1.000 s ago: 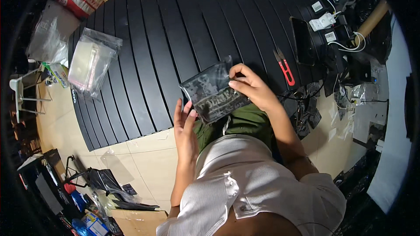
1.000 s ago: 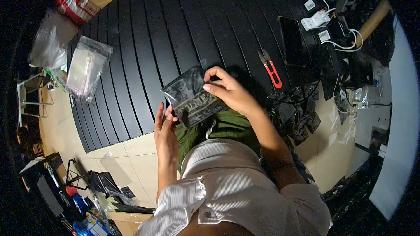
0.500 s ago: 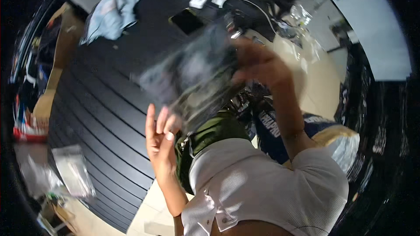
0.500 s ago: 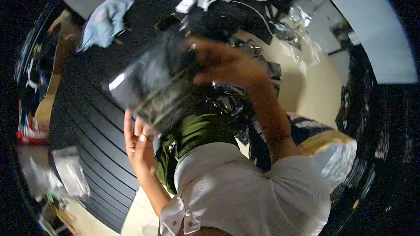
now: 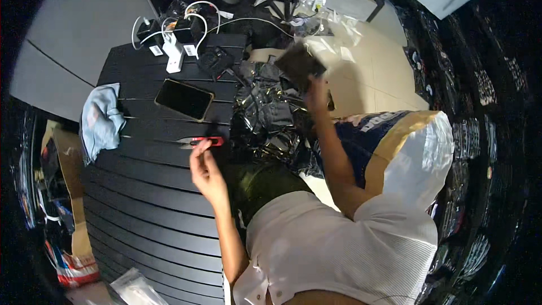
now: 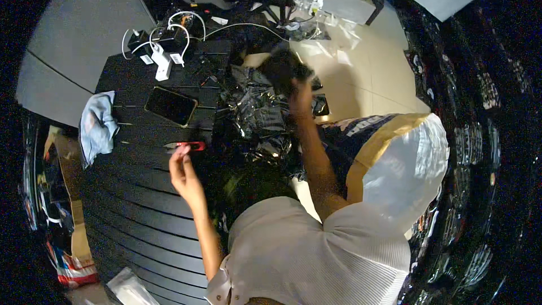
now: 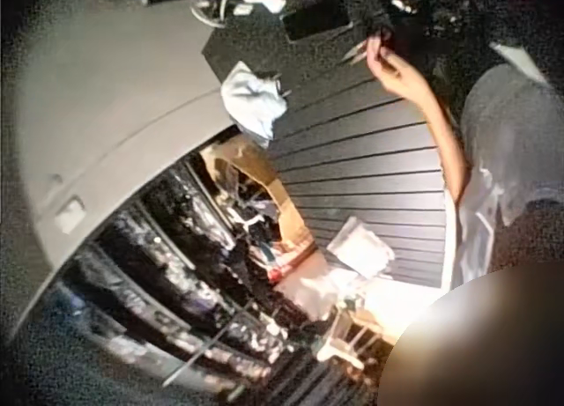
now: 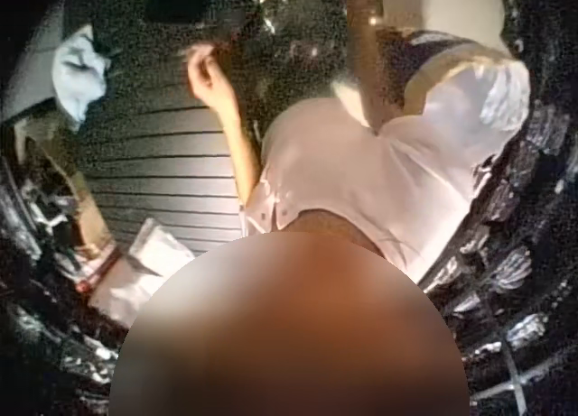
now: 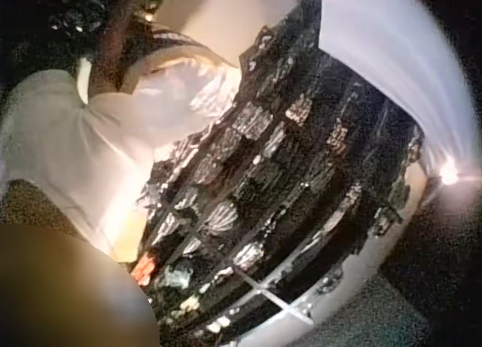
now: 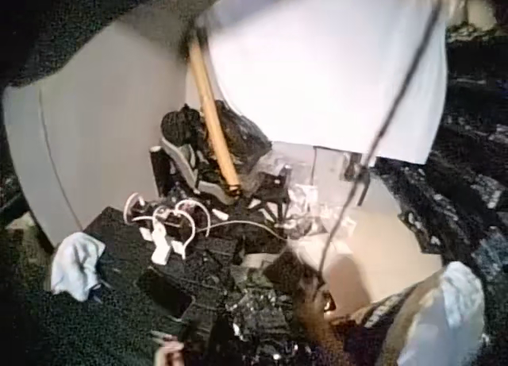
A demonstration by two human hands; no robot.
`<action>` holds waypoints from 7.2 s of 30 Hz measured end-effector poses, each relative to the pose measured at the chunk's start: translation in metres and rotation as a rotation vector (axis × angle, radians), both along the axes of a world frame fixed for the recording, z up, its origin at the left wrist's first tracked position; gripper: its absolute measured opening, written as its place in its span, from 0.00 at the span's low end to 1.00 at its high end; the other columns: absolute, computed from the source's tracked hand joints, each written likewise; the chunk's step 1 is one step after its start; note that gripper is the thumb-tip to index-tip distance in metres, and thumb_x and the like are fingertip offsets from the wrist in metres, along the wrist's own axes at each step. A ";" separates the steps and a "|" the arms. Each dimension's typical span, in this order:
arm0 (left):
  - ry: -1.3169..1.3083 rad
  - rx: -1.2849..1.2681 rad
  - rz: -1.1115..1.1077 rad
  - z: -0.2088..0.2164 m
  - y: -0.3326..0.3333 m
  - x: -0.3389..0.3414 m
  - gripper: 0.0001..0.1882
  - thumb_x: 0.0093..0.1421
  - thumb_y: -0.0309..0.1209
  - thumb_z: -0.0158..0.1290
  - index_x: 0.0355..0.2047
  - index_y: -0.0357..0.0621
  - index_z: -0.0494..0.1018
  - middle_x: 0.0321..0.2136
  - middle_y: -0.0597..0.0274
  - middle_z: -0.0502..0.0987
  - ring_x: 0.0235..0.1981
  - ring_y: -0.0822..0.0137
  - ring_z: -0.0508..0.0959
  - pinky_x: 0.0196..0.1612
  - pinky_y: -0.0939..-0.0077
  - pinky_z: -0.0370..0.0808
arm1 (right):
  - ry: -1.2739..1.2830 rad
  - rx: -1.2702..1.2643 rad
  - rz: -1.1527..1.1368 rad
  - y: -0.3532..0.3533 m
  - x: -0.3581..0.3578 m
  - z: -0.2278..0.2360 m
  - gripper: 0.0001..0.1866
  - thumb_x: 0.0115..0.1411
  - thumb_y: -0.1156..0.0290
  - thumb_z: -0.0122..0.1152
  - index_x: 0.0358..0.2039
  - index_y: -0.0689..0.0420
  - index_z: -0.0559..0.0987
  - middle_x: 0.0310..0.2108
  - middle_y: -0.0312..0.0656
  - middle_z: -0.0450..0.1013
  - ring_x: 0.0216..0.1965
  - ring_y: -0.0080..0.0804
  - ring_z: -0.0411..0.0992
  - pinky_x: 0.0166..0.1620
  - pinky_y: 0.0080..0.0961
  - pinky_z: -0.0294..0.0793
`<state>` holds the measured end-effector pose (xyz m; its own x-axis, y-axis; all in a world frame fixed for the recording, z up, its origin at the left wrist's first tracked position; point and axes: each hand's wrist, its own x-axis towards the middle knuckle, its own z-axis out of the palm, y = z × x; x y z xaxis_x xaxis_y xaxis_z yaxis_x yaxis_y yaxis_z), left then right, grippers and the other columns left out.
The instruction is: Trimming loose threads from neck gaiters, folding them, and placing them into plastic bags.
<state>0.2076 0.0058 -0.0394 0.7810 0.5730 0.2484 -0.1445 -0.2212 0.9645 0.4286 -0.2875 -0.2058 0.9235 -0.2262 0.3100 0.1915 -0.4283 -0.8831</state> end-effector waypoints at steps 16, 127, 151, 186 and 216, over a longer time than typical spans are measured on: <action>0.153 0.023 0.612 -0.021 0.100 -0.101 0.09 0.59 0.23 0.44 0.36 0.37 0.73 0.33 0.64 0.76 0.36 0.76 0.72 0.40 0.84 0.67 | -0.466 0.236 0.339 0.251 -0.068 0.206 0.21 0.54 0.78 0.51 0.50 0.62 0.64 0.49 0.45 0.62 0.48 0.35 0.62 0.54 0.29 0.56; 0.595 -0.102 1.436 -0.013 0.085 -0.343 0.13 0.50 0.31 0.58 0.33 0.34 0.74 0.24 0.65 0.74 0.27 0.78 0.70 0.30 0.85 0.66 | -0.261 -0.910 1.080 0.261 -0.124 0.161 0.21 0.49 0.74 0.56 0.45 0.61 0.67 0.39 0.53 0.67 0.39 0.48 0.68 0.45 0.35 0.66; -0.024 -0.938 0.913 0.022 0.081 -0.320 0.14 0.60 0.40 0.46 0.30 0.40 0.70 0.22 0.67 0.73 0.25 0.74 0.74 0.27 0.81 0.71 | -0.004 -0.810 1.135 0.260 -0.108 0.165 0.17 0.49 0.62 0.60 0.22 0.64 0.69 0.21 0.45 0.69 0.20 0.31 0.66 0.24 0.28 0.62; -0.885 -1.263 0.270 0.027 0.063 -0.238 0.17 0.63 0.34 0.36 0.43 0.33 0.65 0.41 0.51 0.72 0.42 0.63 0.73 0.47 0.71 0.68 | 0.359 -0.185 1.600 0.324 -0.233 0.204 0.09 0.58 0.71 0.52 0.39 0.59 0.68 0.26 0.29 0.61 0.29 0.16 0.60 0.33 0.12 0.59; -0.549 -1.143 0.249 0.036 0.042 -0.231 0.15 0.61 0.33 0.40 0.42 0.32 0.65 0.35 0.62 0.71 0.34 0.74 0.69 0.39 0.81 0.64 | 0.078 -0.215 1.771 0.301 -0.280 0.214 0.15 0.47 0.79 0.64 0.34 0.64 0.69 0.18 0.35 0.66 0.22 0.13 0.64 0.26 0.12 0.66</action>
<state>-0.0234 0.0477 -0.0029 0.5753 0.7867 -0.2238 -0.6544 0.6069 0.4511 0.1481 0.0134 0.0086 0.0083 0.9894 0.1453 0.4707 0.1243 -0.8735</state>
